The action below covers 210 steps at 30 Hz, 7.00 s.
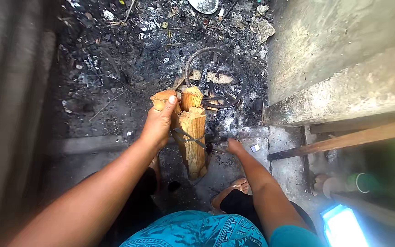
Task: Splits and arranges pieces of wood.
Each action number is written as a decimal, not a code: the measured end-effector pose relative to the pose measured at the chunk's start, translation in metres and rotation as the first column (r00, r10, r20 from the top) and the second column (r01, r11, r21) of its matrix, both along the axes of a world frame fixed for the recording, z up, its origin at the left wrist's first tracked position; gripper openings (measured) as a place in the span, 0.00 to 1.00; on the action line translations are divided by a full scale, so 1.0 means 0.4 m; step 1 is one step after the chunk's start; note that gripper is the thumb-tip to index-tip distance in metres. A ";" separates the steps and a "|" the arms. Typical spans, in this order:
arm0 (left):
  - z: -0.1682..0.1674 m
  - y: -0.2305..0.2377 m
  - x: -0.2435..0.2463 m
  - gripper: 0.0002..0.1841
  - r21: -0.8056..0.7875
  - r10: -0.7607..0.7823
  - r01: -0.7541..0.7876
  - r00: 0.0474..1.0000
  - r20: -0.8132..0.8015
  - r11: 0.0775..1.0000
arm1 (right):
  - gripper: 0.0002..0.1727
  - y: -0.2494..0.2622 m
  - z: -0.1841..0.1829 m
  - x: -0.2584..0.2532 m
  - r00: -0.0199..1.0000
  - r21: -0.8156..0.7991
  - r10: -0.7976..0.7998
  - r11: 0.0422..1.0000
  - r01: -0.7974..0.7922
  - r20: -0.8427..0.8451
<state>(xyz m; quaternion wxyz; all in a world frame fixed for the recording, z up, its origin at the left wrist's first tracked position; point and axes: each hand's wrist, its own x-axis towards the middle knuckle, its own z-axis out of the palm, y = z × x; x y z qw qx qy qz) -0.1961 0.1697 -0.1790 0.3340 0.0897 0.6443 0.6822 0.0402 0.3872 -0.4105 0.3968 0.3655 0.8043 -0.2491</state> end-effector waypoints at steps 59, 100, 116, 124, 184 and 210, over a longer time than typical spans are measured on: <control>0.022 -0.023 0.006 0.23 0.050 -0.041 0.038 0.997 0.061 0.998 | 0.40 -0.227 -0.084 -0.043 0.990 0.007 0.144 0.990 -0.144 0.009; -0.001 0.057 0.021 0.21 0.043 -0.033 0.033 0.999 0.014 0.999 | 0.19 0.225 0.229 -0.100 0.910 -0.408 -0.332 0.888 0.212 -0.250; 0.019 0.023 0.020 0.24 0.078 0.002 -0.007 0.997 0.072 0.997 | 0.21 0.087 -0.012 0.066 0.879 -0.429 -0.477 0.798 0.422 -0.022; 0.032 -0.007 0.006 0.21 0.110 0.038 -0.046 0.997 0.072 0.993 | 0.19 -0.253 -0.110 0.032 0.922 -0.277 -0.383 0.880 0.385 0.065; 0.321 -0.092 0.077 0.34 -0.633 -0.878 0.615 0.399 -0.265 0.471 | 0.47 0.417 0.759 0.632 -0.395 -0.531 -0.436 0.251 0.810 -0.809; 0.317 -0.151 0.167 0.60 -0.934 -0.940 0.184 -0.096 -0.327 0.306 | 0.40 0.065 0.726 0.488 -0.417 -0.416 -0.160 0.642 0.644 -0.894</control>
